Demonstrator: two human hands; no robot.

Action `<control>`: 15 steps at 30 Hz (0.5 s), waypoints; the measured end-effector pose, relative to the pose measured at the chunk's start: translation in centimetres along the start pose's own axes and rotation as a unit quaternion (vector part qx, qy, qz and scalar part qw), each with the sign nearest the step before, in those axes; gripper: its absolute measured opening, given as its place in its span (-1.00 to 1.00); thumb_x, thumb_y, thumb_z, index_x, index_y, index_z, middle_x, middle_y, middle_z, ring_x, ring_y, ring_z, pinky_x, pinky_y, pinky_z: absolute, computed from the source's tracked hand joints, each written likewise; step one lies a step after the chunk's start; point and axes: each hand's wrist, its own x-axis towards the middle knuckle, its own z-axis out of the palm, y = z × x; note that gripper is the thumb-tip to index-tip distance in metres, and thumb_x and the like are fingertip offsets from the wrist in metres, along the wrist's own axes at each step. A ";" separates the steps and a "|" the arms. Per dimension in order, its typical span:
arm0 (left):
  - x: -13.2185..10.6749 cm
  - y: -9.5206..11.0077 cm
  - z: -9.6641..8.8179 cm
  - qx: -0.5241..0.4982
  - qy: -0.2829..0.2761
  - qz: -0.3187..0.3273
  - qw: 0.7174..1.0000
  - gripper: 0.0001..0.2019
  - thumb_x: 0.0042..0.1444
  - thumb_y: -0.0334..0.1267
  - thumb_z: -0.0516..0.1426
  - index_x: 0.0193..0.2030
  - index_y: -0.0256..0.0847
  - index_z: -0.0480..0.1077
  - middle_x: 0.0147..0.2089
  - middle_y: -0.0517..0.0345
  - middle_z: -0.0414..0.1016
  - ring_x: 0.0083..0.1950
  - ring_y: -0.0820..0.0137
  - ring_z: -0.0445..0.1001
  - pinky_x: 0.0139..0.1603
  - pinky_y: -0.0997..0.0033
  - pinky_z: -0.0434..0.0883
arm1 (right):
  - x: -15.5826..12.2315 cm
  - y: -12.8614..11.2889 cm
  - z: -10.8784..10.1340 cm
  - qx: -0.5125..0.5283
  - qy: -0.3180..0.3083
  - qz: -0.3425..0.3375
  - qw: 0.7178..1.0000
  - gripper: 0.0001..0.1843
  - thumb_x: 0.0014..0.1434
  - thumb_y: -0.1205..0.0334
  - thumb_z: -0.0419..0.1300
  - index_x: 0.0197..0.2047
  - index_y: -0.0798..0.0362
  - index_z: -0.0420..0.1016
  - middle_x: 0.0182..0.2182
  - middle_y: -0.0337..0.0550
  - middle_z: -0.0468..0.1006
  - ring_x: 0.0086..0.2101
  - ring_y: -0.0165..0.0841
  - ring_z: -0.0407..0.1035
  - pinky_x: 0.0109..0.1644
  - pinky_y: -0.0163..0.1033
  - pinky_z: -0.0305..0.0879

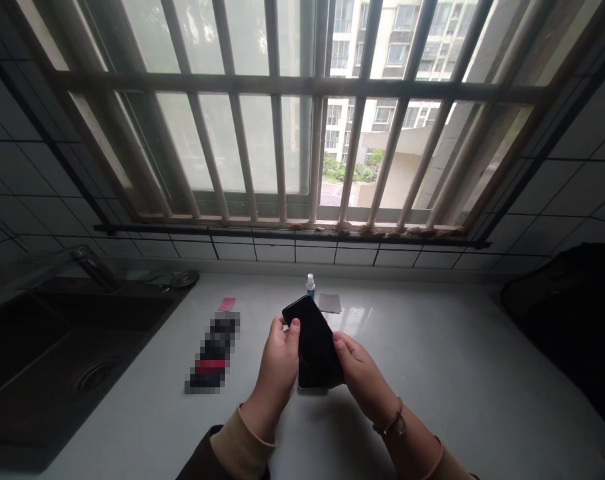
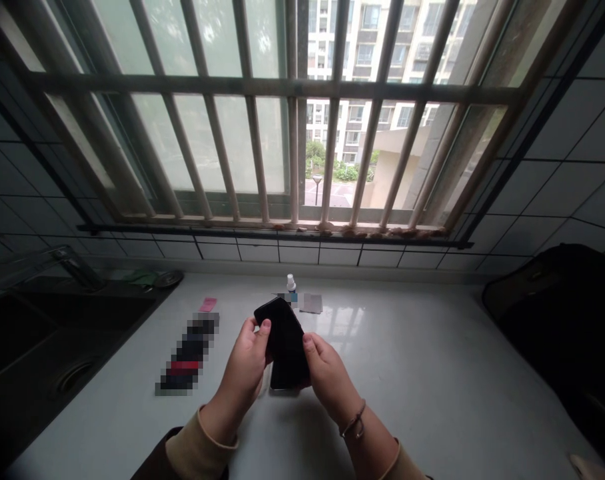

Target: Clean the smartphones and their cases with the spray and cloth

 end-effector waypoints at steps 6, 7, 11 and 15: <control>0.5 0.5 -0.2 -0.152 0.091 -0.049 0.983 -0.74 0.29 -0.11 0.28 -0.02 -0.17 0.41 -0.11 0.12 0.63 -0.17 0.41 0.64 -0.13 0.42 0.56 | 0.5 0.2 0.1 0.150 0.044 0.051 0.986 -0.45 0.21 -0.29 0.35 -0.12 0.09 0.63 -0.33 -0.11 0.63 -0.40 -0.36 0.46 -0.41 -0.32 0.46; 0.6 0.8 -0.3 -0.160 0.094 -0.057 0.981 -0.76 0.30 -0.12 0.27 -0.01 -0.18 0.43 -0.11 0.11 0.64 -0.18 0.40 0.64 -0.15 0.42 0.57 | 0.7 0.2 0.0 0.168 0.053 0.049 0.983 -0.46 0.20 -0.27 0.37 -0.12 0.09 0.63 -0.32 -0.10 0.65 -0.39 -0.37 0.47 -0.42 -0.35 0.43; 0.5 1.8 -0.4 -0.173 0.069 -0.114 0.976 -0.62 0.39 0.05 0.16 0.00 -0.27 0.50 -0.21 -0.05 0.67 -0.25 0.27 0.68 -0.22 0.28 0.63 | 1.1 0.1 -0.5 0.207 0.114 0.023 0.971 -0.49 0.17 -0.24 0.40 -0.09 0.04 0.64 -0.24 -0.07 0.69 -0.32 -0.30 0.55 -0.33 -0.31 0.46; 0.4 1.9 -0.4 -0.147 0.060 -0.127 0.979 -0.58 0.39 0.09 0.15 -0.01 -0.30 0.51 -0.20 -0.10 0.67 -0.25 0.22 0.69 -0.29 0.26 0.65 | 1.1 -0.2 -1.0 0.197 0.121 -0.018 0.973 -0.57 0.21 -0.21 0.35 -0.08 -0.03 0.62 -0.15 -0.07 0.71 -0.17 -0.19 0.60 -0.13 -0.14 0.57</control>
